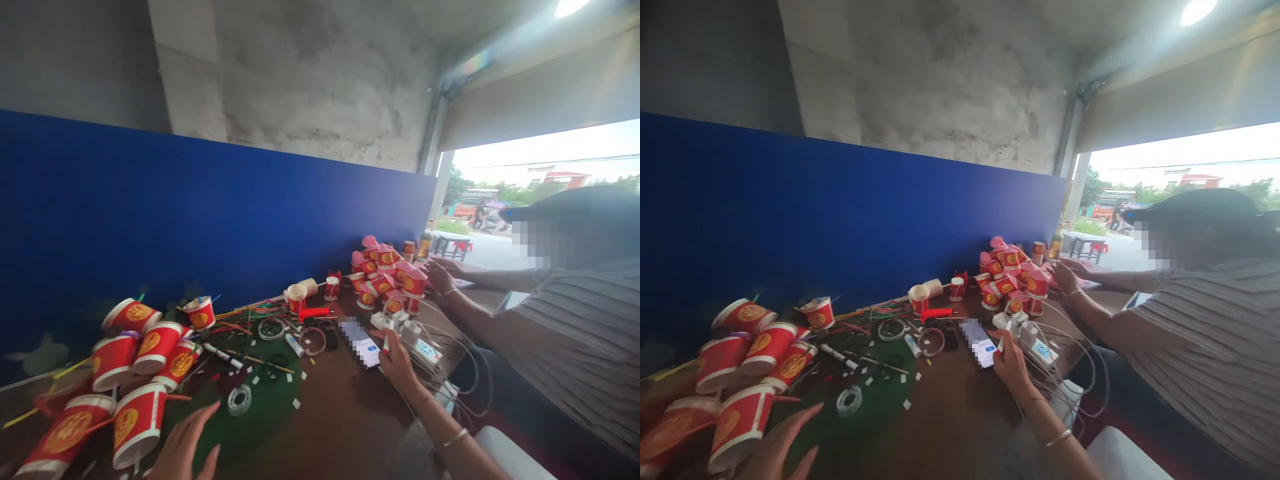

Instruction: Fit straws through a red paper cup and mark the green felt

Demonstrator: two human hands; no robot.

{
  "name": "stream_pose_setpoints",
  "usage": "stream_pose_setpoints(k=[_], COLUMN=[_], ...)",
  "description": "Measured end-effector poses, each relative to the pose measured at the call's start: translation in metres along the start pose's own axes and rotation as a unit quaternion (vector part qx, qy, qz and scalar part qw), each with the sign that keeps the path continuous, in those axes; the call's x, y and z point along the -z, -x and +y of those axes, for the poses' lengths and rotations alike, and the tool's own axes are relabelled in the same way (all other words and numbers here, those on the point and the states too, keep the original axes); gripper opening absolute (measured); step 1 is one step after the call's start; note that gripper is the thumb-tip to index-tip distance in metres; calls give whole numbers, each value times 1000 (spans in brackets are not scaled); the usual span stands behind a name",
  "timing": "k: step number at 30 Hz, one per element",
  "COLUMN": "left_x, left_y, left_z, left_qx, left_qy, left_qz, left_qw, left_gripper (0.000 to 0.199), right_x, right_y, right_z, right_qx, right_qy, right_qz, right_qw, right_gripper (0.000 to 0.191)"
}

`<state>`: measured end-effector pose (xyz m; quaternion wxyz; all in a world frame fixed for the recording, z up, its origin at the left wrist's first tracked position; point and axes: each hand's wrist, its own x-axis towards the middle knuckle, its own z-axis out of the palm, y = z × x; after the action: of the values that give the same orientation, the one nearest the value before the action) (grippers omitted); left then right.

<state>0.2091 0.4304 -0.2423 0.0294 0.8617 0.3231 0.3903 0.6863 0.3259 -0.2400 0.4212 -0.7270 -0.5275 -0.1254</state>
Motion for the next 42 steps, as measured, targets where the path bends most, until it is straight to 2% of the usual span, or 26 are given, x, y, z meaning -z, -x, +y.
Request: stream_pose_setpoints(k=[2, 3, 4, 7, 11, 13, 15, 17, 19, 22, 25, 29, 36, 42], left_x=[-11, -16, -20, -31, -40, -43, -45, -48, -50, -51, -51, -50, -47, -40], left_y=[-14, -20, -25, -35, -30, -22, -14, -8, -6, -6, -8, -8, -8, -12], left_z=[-6, -6, -5, 5, 12, 11, 8, 4, 2, 1, 2, 5, 9, 13], left_qx=[61, 93, 112, 185, 224, 215, 202, 205, 224, 266, 298, 309, 322, 350], left_qy=[2, 14, 34, 90, 159, 183, 202, 225, 261, 315, 332, 332, 340, 341], left_qz=[12, -6, -62, -108, -101, -90, -79, -68, -57, -38, -28, -22, -2, -5], left_qw=[998, 996, 991, 973, 956, 955, 955, 950, 937, 910, 895, 891, 884, 873], left_gripper=[45, 53, 62, 78, 81, 85, 86, 86, 87, 85, 84, 83, 81, 80], right_x=[1, -1, -4, -24, -60, -73, -83, -91, -99, -108, -112, -108, -105, -111], right_y=[-5, -9, -13, -23, -15, -7, 1, 5, 9, 12, 14, 11, 12, 16], right_z=[-10, -18, -30, -80, -167, -205, -234, -251, -256, -250, -239, -233, -239, -236], right_qx=[12, 23, 39, 83, 166, 209, 223, 229, 235, 230, 185, 146, 194, 184], right_qy=[0, 1, 9, -20, -87, -115, -123, -121, -117, -127, -134, -135, -171, -176], right_qz=[-10, -17, -21, -66, -189, -300, -367, -408, -427, -431, -414, -389, -438, -459], right_qw=[1000, 1000, 999, 994, 964, 924, 895, 875, 865, 863, 881, 900, 861, 851], right_gripper=[41, 41, 40, 41, 39, 44, 47, 51, 53, 48, 46, 47, 50, 51])
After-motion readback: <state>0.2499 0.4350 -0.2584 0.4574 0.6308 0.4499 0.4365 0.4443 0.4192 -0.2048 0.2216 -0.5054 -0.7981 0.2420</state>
